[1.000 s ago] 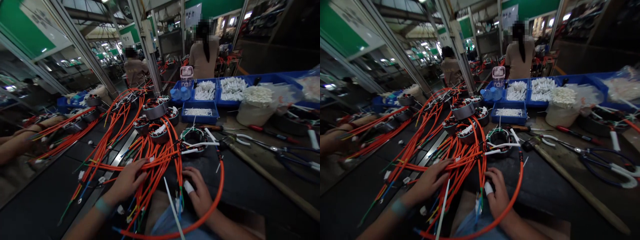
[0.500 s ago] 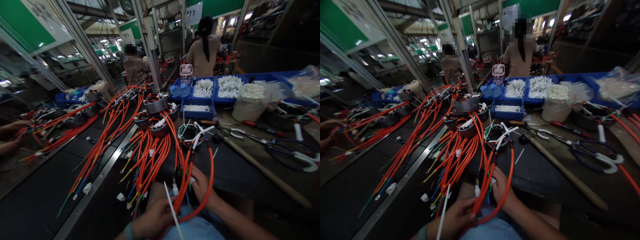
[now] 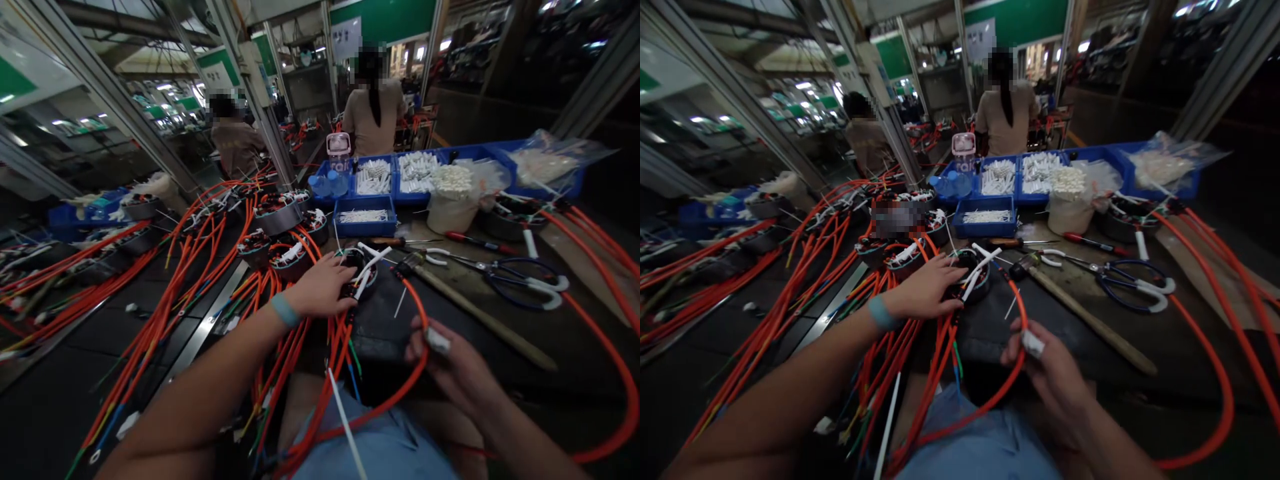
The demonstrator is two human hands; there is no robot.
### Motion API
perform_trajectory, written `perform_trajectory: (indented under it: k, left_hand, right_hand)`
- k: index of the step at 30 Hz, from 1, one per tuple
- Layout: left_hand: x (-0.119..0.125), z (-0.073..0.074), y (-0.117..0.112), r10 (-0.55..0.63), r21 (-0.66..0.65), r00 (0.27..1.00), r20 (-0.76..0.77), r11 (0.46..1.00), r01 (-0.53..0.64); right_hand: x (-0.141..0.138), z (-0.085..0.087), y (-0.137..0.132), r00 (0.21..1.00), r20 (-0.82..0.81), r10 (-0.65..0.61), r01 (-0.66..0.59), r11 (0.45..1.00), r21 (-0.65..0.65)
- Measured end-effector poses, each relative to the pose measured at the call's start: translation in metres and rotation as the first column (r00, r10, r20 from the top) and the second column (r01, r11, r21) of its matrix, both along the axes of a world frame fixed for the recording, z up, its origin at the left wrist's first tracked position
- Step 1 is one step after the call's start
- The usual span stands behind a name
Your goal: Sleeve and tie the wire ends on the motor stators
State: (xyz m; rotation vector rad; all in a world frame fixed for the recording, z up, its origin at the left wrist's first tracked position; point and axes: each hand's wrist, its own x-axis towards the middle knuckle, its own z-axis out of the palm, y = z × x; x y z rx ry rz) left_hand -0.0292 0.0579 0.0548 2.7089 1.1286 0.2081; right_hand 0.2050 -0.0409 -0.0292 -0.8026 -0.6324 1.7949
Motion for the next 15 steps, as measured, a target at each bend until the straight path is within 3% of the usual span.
perform_trajectory:
  k: [3, 5, 7, 8, 9, 10, 11, 13, 15]
  left_hand:
    - [0.011, -0.016, 0.007, 0.049, -0.051, 0.999, 0.018, 0.998, -0.048]
    - [0.016, -0.021, 0.0, 0.053, -0.055, 0.998, 0.043, 0.997, -0.05]
    - [0.018, -0.021, -0.008, 0.004, -0.084, 0.998, 0.059, 0.996, 0.001]
    - [0.019, -0.02, -0.011, -0.018, -0.099, 0.997, 0.074, 0.995, 0.025]
    - [0.018, -0.019, -0.014, -0.039, -0.115, 0.995, 0.094, 0.992, 0.05]
    - [0.016, -0.017, -0.016, -0.063, -0.128, 0.991, 0.114, 0.989, 0.077]
    - [0.012, -0.016, -0.018, -0.078, -0.125, 0.988, 0.137, 0.988, 0.095]
    - [0.0, -0.016, -0.026, -0.047, -0.058, 0.982, 0.185, 0.997, 0.059]
    - [-0.014, -0.018, -0.043, 0.091, 0.101, 0.953, 0.288, 0.987, -0.125]
  right_hand:
    - [0.031, 0.017, 0.033, 0.976, 0.092, -0.195, 0.18, 0.973, 0.147]
    - [0.036, 0.026, 0.043, 0.954, 0.151, -0.259, 0.21, 0.937, 0.278]
    - [0.017, 0.028, 0.033, 0.953, 0.249, -0.174, 0.06, 0.912, 0.405]
    - [-0.001, 0.026, 0.022, 0.938, 0.339, -0.07, -0.097, 0.887, 0.451]
    - [-0.021, 0.021, 0.009, 0.874, 0.48, 0.069, -0.314, 0.835, 0.451]
    - [-0.043, 0.014, -0.004, 0.736, 0.656, 0.167, -0.558, 0.699, 0.448]
    - [-0.063, 0.007, -0.017, 0.571, 0.802, 0.176, -0.723, 0.57, 0.39]
    - [-0.093, -0.009, -0.032, 0.357, 0.923, 0.142, -0.836, 0.49, 0.247]
    - [-0.105, -0.022, -0.036, 0.176, 0.982, 0.07, -0.885, 0.449, 0.126]
